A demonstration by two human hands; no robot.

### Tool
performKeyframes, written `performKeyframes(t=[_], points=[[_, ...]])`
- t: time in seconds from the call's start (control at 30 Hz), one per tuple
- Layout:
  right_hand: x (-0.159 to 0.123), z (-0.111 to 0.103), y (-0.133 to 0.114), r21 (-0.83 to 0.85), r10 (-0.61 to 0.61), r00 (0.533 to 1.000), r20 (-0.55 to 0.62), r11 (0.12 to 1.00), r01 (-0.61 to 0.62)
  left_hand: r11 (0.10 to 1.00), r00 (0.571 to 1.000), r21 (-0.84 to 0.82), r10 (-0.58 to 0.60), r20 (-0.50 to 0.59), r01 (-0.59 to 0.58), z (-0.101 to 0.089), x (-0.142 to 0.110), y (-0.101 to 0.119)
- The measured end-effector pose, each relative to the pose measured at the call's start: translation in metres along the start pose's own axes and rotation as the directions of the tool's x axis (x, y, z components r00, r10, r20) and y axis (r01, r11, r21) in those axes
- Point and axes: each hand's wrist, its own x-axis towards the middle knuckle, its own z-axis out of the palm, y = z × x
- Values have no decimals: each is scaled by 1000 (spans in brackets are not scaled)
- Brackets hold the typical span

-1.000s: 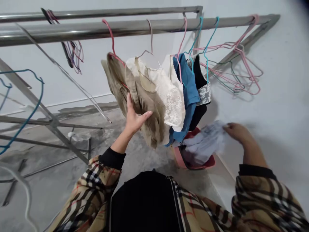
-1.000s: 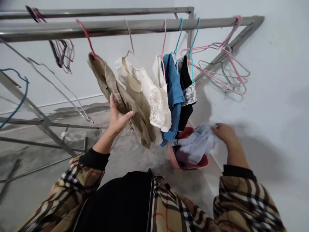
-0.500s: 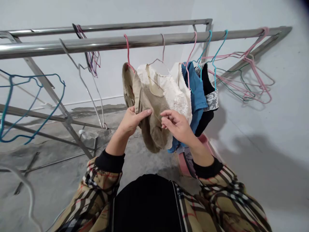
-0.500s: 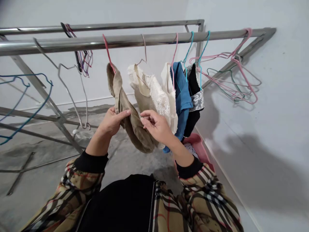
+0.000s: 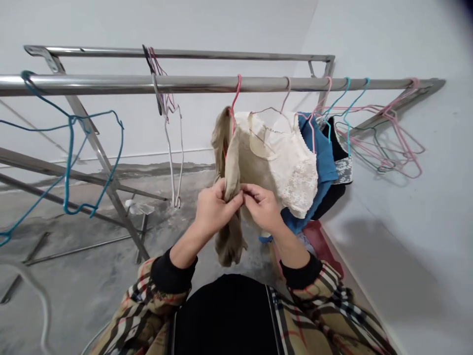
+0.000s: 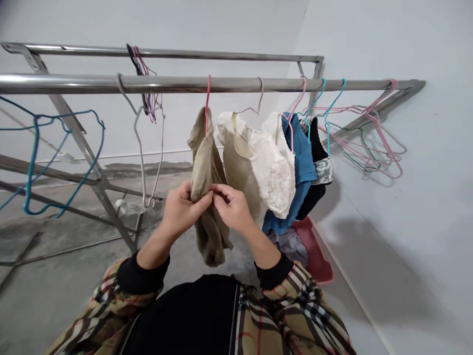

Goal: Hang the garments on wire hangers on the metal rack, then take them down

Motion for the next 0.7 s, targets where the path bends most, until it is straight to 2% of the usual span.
performKeyframes(t=[0.07, 0.13, 0.23, 0.3, 0.33, 0.4, 0.47, 0.53, 0.6, 0.7], points=[[-1, 5, 0, 159, 68, 996, 50, 984, -75, 955, 989, 271, 139, -56, -119, 2, -7, -5], [-1, 9, 0, 220, 96, 992, 84, 969, -113, 863, 951, 438, 305, -56, -252, 7, -13, -11], [0, 17, -2, 121, 82, 996, 20, 989, -83, 756, 873, 494, 487, 15, -430, 16, -21, -20], [2, 22, -2, 79, 71, 997, -40, 995, -68, 756, 844, 432, 535, 23, -491, 18, -25, -25], [3, 24, -1, 88, 70, 995, -65, 994, -64, 783, 843, 363, 539, 10, -505, 17, -27, -26], [6, 27, 1, 145, 85, 992, -89, 987, -71, 858, 866, 156, 499, -26, -490, 13, -29, -30], [8, 30, 4, 224, 112, 989, -95, 971, -89, 914, 917, -86, 388, -91, -395, 10, -29, -35], [9, 34, 8, 289, 147, 984, -102, 951, -112, 908, 955, -310, 236, -178, -282, 10, -27, -41], [10, 38, 12, 337, 180, 976, -126, 933, -128, 852, 955, -463, 130, -266, -245, 12, -24, -47], [10, 36, 19, 390, 218, 955, -201, 912, -127, 797, 910, -501, 137, -392, -336, 10, -16, -51]])
